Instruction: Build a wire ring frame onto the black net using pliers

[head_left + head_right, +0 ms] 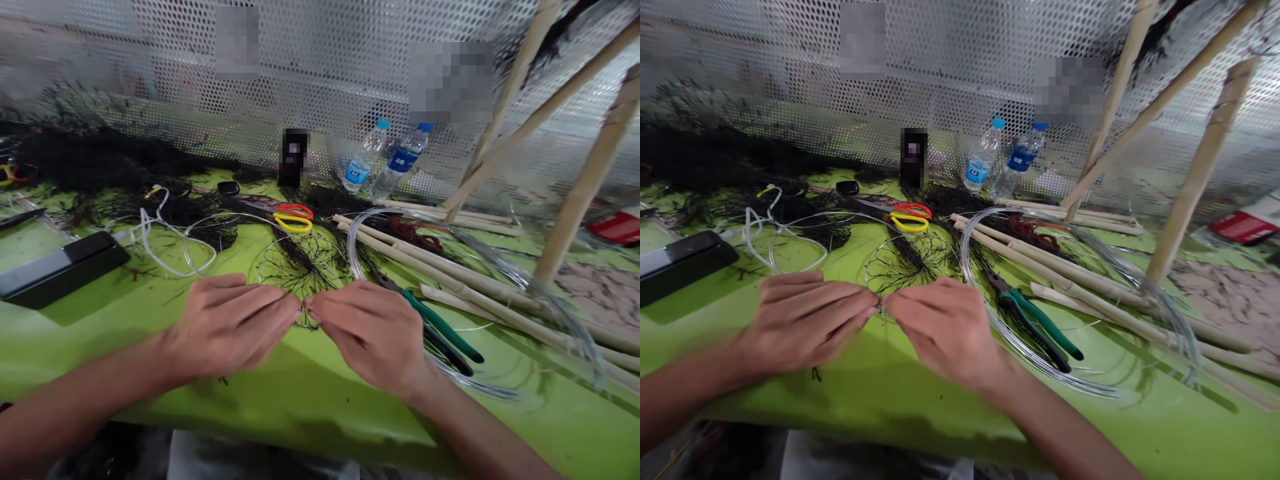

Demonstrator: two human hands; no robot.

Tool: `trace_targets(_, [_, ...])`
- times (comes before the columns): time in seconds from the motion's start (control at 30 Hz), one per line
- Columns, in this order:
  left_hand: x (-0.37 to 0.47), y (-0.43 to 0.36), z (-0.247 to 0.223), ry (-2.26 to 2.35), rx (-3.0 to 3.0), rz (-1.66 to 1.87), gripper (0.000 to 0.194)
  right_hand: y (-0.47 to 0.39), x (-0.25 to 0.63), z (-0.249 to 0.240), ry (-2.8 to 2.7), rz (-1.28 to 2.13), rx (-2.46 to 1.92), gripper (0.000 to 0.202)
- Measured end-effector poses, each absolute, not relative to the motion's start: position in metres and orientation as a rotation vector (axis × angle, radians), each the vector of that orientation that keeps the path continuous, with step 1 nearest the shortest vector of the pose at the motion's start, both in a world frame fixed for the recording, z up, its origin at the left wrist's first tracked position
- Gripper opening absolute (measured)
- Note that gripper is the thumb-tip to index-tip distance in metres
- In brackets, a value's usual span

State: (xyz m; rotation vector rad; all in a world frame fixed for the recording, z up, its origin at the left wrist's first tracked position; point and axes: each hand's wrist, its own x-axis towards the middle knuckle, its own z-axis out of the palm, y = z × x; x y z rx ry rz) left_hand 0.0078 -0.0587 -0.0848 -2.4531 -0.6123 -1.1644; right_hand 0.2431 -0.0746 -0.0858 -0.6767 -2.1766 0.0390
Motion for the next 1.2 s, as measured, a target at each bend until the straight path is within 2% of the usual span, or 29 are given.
trace_targets(0.07, [0.008, -0.058, -0.084, -0.628, -2.447, -1.164, 0.006, -0.075, 0.246, -0.089, -2.265, -0.357, -0.53, 0.023])
trace_targets(0.13, [0.007, -0.054, -0.085, -0.574, -2.424, -1.17, 0.004, -0.075, 0.247, -0.086, -2.293, -0.398, -0.516, 0.021])
trace_targets(0.2, [0.005, -0.05, -0.089, -0.466, -2.389, -1.215, 0.001, -0.074, 0.248, -0.078, -2.285, -0.032, -0.678, 0.018])
trace_targets(0.3, [0.002, -0.045, -0.096, -0.337, -2.402, -1.206, 0.008, -0.07, 0.249, -0.064, -2.204, 0.772, -0.946, 0.011])
trace_targets(0.37, [0.001, -0.044, -0.098, -0.304, -2.423, -1.135, 0.01, -0.065, 0.25, -0.06, -2.098, 1.153, -1.036, 0.015])
trace_targets(0.43, [0.002, -0.045, -0.098, -0.297, -2.441, -1.095, 0.01, -0.06, 0.251, -0.062, -1.997, 1.371, -1.089, 0.023])
trace_targets(0.57, [0.007, -0.048, -0.093, -0.322, -2.453, -1.113, 0.005, -0.054, 0.25, -0.069, -1.824, 1.595, -1.128, 0.035])
trace_targets(0.63, [0.008, -0.049, -0.091, -0.339, -2.467, -1.082, 0.011, -0.055, 0.248, -0.07, -1.786, 1.638, -1.146, 0.036])
trace_targets(0.7, [0.008, -0.049, -0.091, -0.346, -2.477, -1.058, 0.014, -0.058, 0.247, -0.067, -1.822, 1.577, -1.169, 0.034])
trace_targets(0.8, [0.007, -0.051, -0.091, -0.372, -2.456, -1.111, 0.007, -0.066, 0.245, -0.064, -1.974, 1.296, -1.156, 0.022])
trace_targets(1.0, [0.008, -0.057, -0.086, -0.53, -2.486, -1.111, 0.005, -0.08, 0.242, -0.071, -2.28, 0.237, -0.84, 0.01])
trace_targets(1.2, [0.009, -0.062, -0.085, -0.583, -2.516, -1.191, 0.004, -0.087, 0.245, -0.074, -2.322, -0.485, -0.616, 0.008])
